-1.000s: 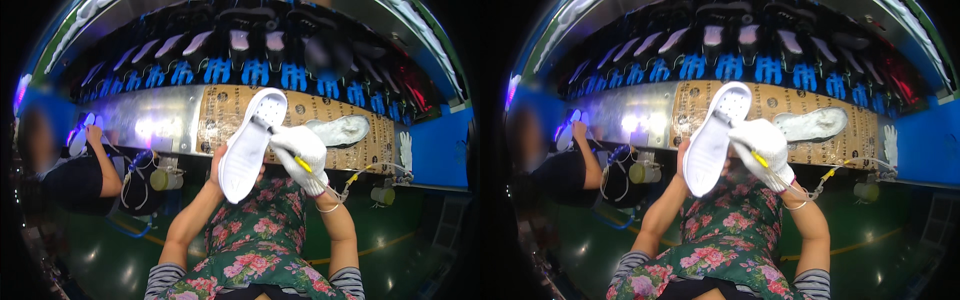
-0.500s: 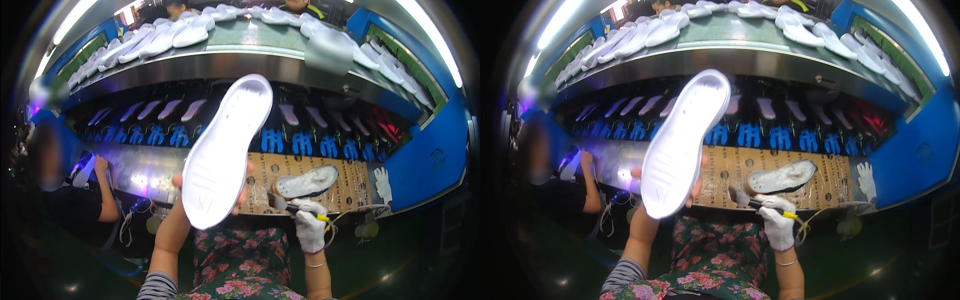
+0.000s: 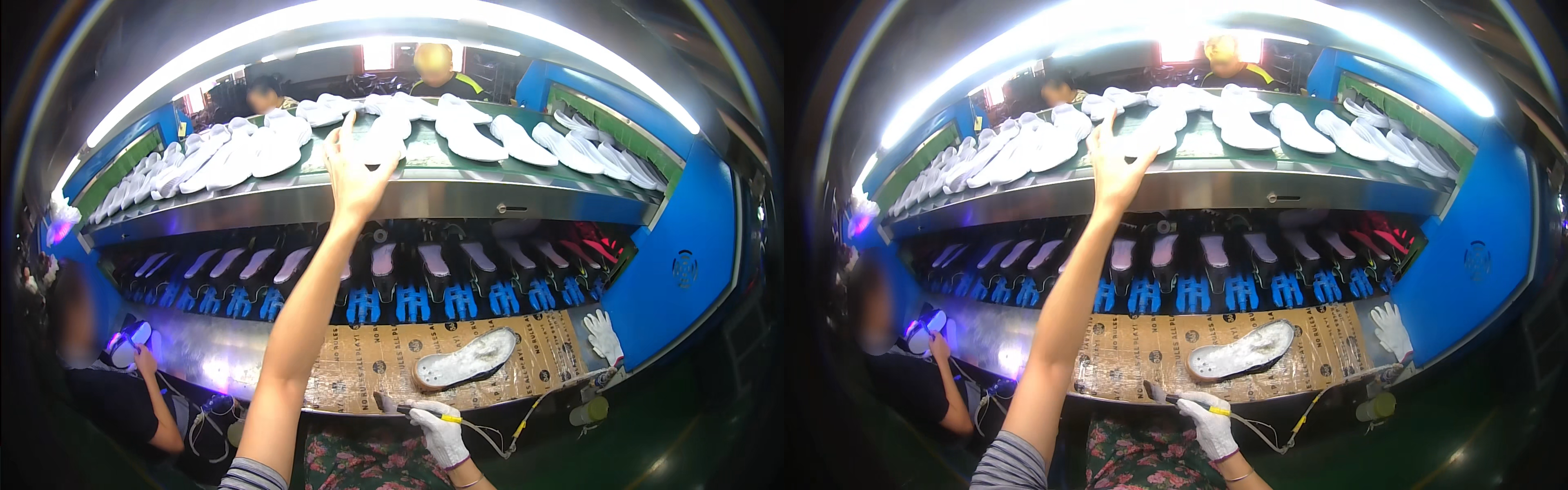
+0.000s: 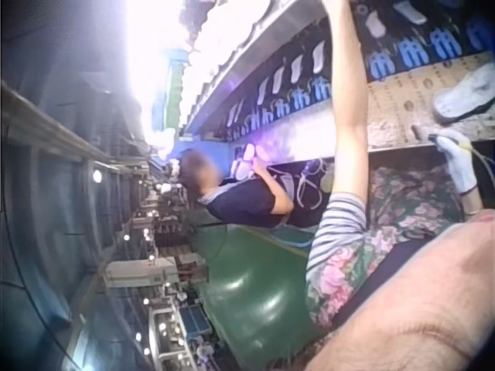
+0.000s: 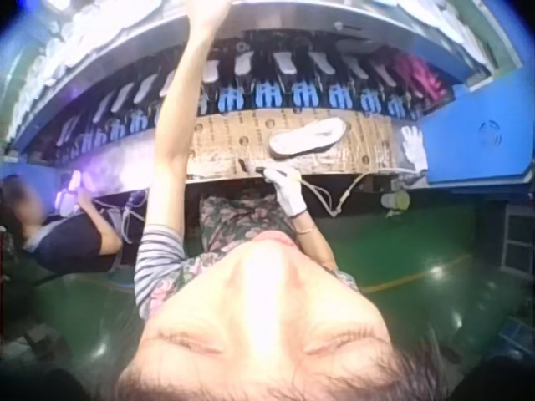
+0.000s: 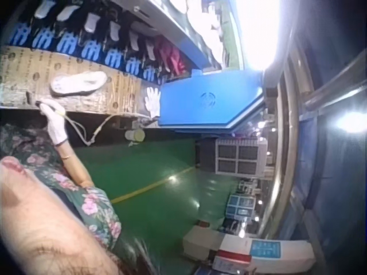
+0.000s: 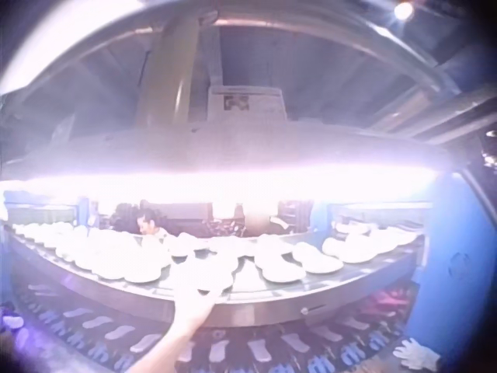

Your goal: The person repeatedly picks up white slipper soles from a conveyor belt, uses a handheld tool to trim or scrape the inner surface, and places the soles back on the belt. The process is continuous and repetitive, with the person handling each sole individually.

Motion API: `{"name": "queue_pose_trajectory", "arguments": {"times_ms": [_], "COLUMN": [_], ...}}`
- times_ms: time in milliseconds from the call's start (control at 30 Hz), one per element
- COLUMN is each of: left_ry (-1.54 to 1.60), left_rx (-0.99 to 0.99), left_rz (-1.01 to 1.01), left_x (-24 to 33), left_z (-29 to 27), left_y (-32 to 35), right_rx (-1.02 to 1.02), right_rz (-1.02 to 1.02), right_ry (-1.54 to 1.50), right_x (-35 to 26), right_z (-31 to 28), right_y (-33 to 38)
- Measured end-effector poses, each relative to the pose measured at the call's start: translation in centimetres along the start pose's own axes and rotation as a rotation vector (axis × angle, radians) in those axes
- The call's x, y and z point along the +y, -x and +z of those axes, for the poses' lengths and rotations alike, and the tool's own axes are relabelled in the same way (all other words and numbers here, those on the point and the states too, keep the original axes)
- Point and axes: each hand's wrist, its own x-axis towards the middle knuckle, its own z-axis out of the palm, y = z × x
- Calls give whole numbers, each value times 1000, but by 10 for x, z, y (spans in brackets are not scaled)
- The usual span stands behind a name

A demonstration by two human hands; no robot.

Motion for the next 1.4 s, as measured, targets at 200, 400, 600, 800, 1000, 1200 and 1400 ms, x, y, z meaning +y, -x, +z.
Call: {"name": "queue_pose_trajectory", "arguments": {"times_ms": [200, 400, 600, 800, 1000, 1200, 1400], "left_ry": [-705, -614, -783, 444, 408, 716, 1218], "left_rx": [-222, -78, -267, -40, 685, 245, -54], "left_rz": [486, 319, -68, -216, -249, -1002, -1462], "left_x": [-24, -64, -110, -106, -88, -84, -21], "left_z": [37, 20, -143, -250, -332, -314, -279], "left_y": [-53, -56, -47, 11, 132, 322, 462], "right_rx": [-34, -15, 10, -64, -110, -363, -618], "right_rz": [-29, -16, 13, -77, -208, -305, -272], "right_ry": [-71, -84, -160, -155, -444, 235, 443], "right_x": [15, 21, 11, -18, -51, -59, -23], "right_z": [1, 2, 3, 32, 33, 108, 135], "right_y": [-1, -7, -8, -13, -24, 6, -3]}}
